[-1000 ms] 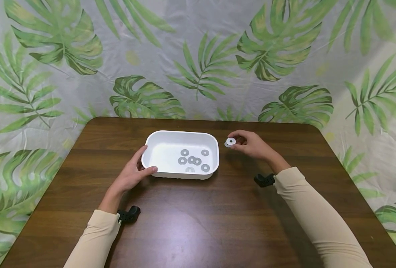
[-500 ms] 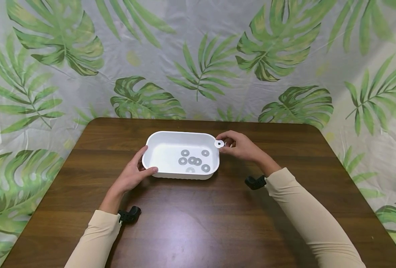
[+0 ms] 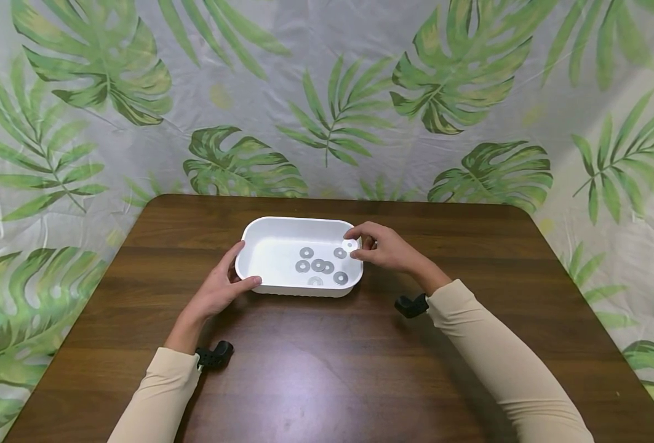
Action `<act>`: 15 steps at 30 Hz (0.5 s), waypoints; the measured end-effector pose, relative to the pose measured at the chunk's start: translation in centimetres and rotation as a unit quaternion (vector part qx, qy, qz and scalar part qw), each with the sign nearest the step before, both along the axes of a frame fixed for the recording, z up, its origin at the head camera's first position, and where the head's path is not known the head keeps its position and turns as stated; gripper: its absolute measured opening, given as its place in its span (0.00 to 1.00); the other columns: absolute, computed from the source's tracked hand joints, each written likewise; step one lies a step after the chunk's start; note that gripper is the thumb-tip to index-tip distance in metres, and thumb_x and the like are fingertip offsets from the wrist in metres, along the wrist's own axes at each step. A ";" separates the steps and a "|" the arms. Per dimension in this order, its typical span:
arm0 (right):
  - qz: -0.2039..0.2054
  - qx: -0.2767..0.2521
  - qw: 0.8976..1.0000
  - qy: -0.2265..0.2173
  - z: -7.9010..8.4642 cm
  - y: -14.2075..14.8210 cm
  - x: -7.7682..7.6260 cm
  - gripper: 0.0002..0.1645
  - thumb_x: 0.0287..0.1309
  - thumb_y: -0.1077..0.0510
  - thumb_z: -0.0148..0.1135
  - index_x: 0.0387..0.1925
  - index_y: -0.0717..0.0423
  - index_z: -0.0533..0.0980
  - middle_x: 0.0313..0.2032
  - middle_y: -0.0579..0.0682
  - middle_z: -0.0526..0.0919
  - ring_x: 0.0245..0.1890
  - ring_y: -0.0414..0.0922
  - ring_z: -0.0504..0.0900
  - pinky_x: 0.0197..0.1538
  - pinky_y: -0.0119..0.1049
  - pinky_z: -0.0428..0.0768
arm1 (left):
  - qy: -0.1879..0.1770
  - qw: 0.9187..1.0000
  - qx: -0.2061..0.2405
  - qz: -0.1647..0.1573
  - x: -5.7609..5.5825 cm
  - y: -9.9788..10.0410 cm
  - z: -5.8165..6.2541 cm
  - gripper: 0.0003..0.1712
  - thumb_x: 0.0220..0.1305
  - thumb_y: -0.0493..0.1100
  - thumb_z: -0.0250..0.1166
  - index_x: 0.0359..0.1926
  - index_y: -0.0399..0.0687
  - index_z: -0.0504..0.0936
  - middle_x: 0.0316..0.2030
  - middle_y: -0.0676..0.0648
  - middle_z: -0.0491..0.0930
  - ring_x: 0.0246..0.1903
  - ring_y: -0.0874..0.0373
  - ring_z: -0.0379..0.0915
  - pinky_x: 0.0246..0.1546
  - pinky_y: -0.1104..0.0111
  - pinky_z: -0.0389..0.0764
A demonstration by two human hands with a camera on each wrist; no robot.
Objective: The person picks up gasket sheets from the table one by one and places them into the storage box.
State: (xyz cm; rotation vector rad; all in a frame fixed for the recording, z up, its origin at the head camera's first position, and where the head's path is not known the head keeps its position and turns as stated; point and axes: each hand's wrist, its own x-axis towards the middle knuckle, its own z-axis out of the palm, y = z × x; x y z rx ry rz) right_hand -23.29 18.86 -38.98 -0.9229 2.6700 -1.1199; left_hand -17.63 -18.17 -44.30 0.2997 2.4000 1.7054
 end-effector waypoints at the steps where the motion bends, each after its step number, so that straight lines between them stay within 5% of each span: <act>1: 0.001 -0.003 1.000 0.003 -0.1 0.0 0.0 0.22 0.57 0.59 0.70 0.54 0.57 0.79 0.45 0.54 0.82 0.32 0.42 0.75 0.39 0.35 0.74 | 0.001 1.000 0.000 0.001 0.0 0.0 0.0 0.53 0.64 0.39 0.67 0.79 0.41 0.42 0.70 0.28 0.60 0.62 0.38 0.68 0.46 0.84 0.70; 15: -0.010 0.008 1.000 -0.013 0.0 -0.3 0.1 0.23 0.58 0.59 0.70 0.56 0.57 0.78 0.50 0.55 0.80 0.32 0.44 0.75 0.40 0.35 0.74 | 0.002 1.000 -0.003 0.000 0.0 0.0 -0.1 0.53 0.64 0.39 0.66 0.79 0.42 0.42 0.70 0.29 0.60 0.63 0.38 0.67 0.47 0.84 0.70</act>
